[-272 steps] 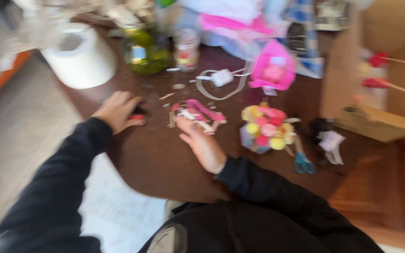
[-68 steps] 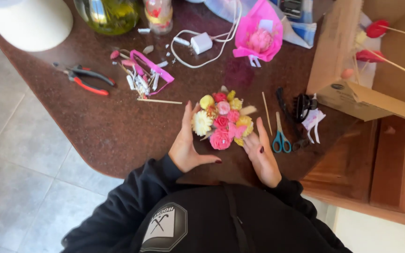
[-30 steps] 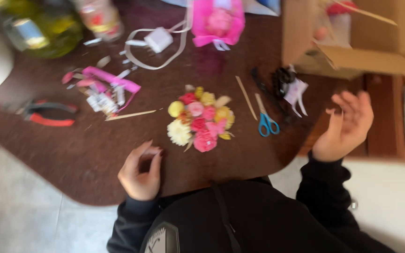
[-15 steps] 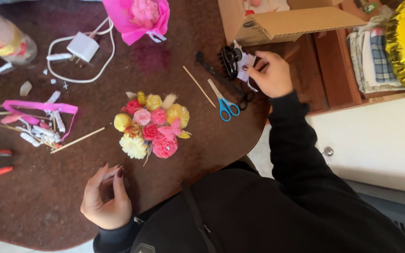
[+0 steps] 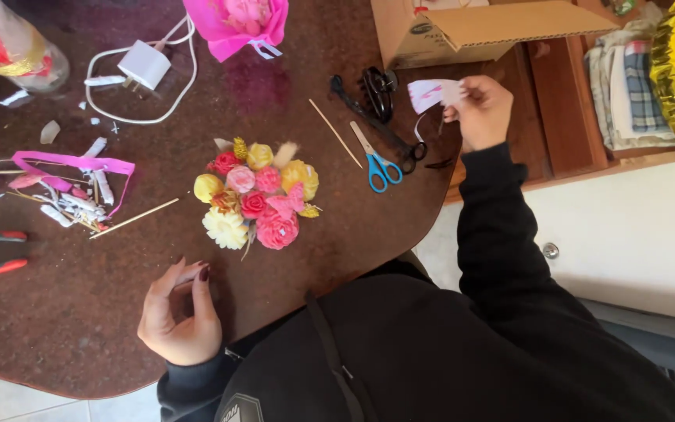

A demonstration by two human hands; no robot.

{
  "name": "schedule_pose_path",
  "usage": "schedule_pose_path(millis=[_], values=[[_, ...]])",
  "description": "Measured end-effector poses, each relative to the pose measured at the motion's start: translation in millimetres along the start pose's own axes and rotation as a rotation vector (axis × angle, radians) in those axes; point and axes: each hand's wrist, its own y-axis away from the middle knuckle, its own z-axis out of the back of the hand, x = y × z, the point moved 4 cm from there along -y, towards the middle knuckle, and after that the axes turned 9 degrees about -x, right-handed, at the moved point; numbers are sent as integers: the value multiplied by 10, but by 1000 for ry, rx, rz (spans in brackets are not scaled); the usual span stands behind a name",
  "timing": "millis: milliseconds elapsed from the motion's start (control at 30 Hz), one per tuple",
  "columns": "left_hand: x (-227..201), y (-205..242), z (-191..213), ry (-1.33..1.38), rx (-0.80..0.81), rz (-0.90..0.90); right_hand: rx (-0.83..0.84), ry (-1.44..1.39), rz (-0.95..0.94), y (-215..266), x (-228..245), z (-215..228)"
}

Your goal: Assembling a decorative artificial floral arrangement on a workbench.

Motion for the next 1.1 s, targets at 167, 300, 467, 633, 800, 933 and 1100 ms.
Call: schedule_pose_path(millis=[167, 300, 467, 633, 800, 933, 1100], values=[[-8, 11, 8, 29, 4, -31, 43, -152, 55, 263, 346, -45], [-19, 5, 10, -21, 14, -21, 127, -159, -28, 276, 313, -51], [21, 25, 10, 38, 10, 9, 372, -30, -25, 279, 588, -182], [17, 16, 4, 18, 18, 18, 616, 469, 205, 230, 711, -307], [15, 9, 7, 17, 21, 27, 623, 666, 457, 151, 685, -411], [16, 23, 18, 36, 28, -1, 588, 666, 438, 136, 622, -370], [9, 11, 17, 38, 24, 8, 470, 416, 143, -105, 362, -193]])
